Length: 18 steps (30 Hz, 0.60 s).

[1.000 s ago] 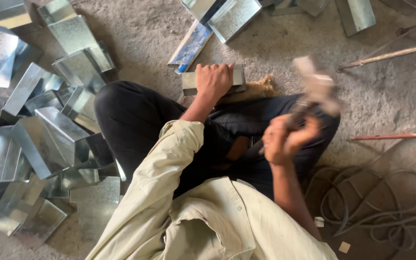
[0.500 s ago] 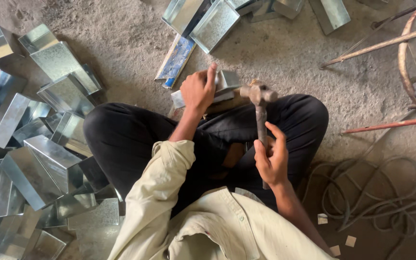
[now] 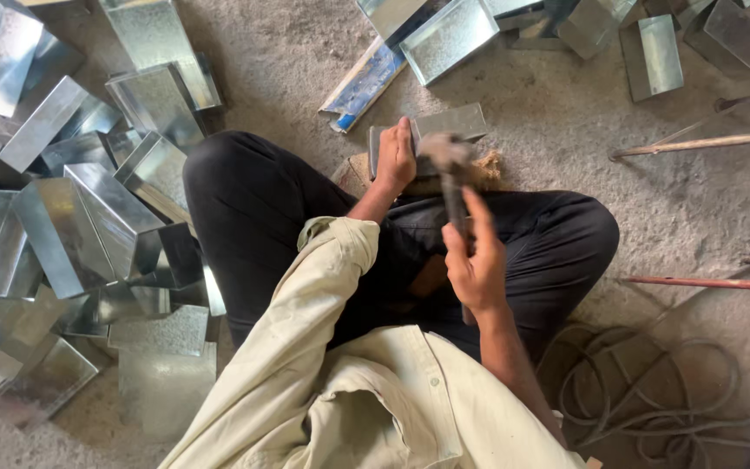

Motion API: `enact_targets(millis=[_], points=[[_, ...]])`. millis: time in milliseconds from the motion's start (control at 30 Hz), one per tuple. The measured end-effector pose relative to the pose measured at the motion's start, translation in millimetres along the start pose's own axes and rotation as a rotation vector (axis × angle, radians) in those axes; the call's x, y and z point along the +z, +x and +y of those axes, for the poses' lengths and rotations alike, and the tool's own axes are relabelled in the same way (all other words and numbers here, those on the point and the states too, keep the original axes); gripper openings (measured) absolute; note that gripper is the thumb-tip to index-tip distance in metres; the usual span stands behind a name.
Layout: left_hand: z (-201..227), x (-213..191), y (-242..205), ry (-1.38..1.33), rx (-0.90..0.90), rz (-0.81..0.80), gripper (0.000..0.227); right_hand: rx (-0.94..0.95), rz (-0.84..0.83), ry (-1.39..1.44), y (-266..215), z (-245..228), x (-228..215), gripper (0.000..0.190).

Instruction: The person sits cross-legged on a concrete floor surrounded by numerous small metal boxes. They pick up a box, place it on a wooden block, and repeatedly strike it with a hammer to flatten or shape it. The person then discards the box and repeats the process with another one.

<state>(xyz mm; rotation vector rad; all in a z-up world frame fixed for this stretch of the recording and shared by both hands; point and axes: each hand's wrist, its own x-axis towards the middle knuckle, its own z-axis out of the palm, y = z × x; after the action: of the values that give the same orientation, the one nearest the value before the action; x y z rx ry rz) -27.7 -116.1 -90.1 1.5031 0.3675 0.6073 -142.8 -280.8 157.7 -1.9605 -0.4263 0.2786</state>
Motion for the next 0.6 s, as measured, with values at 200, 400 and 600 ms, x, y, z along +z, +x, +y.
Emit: enact_targets(millis=[200, 400, 600], points=[[19.1, -3.2, -0.5, 0.035, 0.216, 0.010, 0.052, -0.163, 0.083, -0.070, -12.2, -2.1, -9.7, 0.051], [39.2, -7.6, 3.0, -0.020, 0.034, -0.020, 0.053, -0.183, 0.014, -0.207, 10.3, -13.8, -10.8, 0.050], [15.7, -2.6, 1.7, 0.060, 0.200, 0.040, 0.053, -0.152, 0.137, 0.022, -0.9, -32.2, -10.2, 0.050]])
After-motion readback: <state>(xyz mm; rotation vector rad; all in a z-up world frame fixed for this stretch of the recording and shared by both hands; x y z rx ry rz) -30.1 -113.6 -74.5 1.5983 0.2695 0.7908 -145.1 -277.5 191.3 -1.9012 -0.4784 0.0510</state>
